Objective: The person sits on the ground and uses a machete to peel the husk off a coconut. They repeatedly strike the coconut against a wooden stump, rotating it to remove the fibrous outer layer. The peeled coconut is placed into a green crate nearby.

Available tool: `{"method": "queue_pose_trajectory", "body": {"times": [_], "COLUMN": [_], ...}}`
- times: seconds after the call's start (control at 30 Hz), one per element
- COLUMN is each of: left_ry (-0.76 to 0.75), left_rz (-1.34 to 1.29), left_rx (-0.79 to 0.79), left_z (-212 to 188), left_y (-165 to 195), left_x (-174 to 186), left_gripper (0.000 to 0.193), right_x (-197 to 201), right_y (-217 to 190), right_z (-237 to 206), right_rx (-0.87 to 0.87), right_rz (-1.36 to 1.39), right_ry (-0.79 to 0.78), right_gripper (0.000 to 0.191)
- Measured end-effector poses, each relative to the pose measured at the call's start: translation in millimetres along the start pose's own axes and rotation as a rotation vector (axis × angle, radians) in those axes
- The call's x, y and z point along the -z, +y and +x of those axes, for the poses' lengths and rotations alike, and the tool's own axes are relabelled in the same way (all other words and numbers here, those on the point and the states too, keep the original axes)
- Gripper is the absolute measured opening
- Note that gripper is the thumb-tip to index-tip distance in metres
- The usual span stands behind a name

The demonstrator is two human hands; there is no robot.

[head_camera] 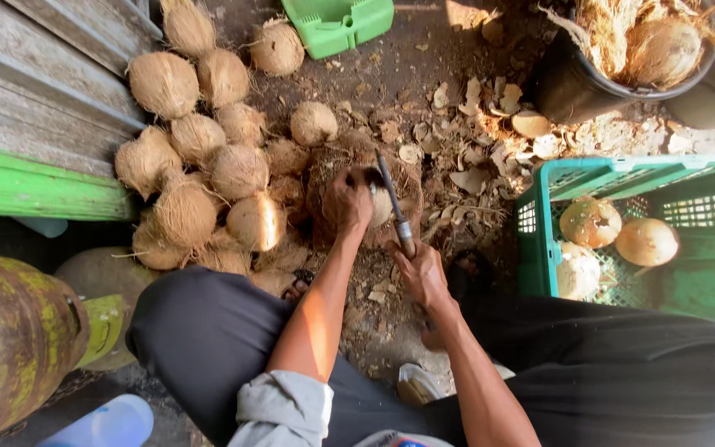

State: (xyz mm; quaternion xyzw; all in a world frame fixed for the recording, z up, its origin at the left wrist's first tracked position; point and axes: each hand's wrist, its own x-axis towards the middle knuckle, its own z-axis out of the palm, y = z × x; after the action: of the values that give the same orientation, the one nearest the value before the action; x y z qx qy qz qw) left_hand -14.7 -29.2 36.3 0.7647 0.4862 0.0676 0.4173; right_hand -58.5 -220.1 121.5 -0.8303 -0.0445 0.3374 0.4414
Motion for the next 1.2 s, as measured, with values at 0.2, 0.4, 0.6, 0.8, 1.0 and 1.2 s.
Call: {"method": "queue_pose_trajectory", "body": {"times": [0.2,0.4,0.6,0.8,1.0,1.2], "left_ry": [0.086,0.136,0.07,0.075,0.052,0.091], "left_rz": [0.154,0.123,0.049,0.162,-0.004,0.033], "left_rx": [-0.039,-0.15,-0.15,-0.061,-0.059,-0.076], "left_z": [0,-5,-5,3,-11,-14], "left_y": [0,-5,-7,-8,-1,6], "left_x": [0,5,6,-4,10,17], "left_gripper": [0.049,0.044,0.044,0.051,0.047,0.044], "right_x": [-2,-4,10,-1,-2,0], "right_y": [0,0,-8,3,13,7], "right_z": [-3,1,-8,0,8,1], "right_rx": [0.359,-0.003,-0.057,0.056,-0.122,0.024], "right_rz": [0.17,0.001,0.241,0.366,0.101,0.521], "right_ry": [0.224,0.028,-0.06,0.116,0.09,0.108], "right_gripper": [0.034,0.045,0.038,0.033,0.039,0.032]}}
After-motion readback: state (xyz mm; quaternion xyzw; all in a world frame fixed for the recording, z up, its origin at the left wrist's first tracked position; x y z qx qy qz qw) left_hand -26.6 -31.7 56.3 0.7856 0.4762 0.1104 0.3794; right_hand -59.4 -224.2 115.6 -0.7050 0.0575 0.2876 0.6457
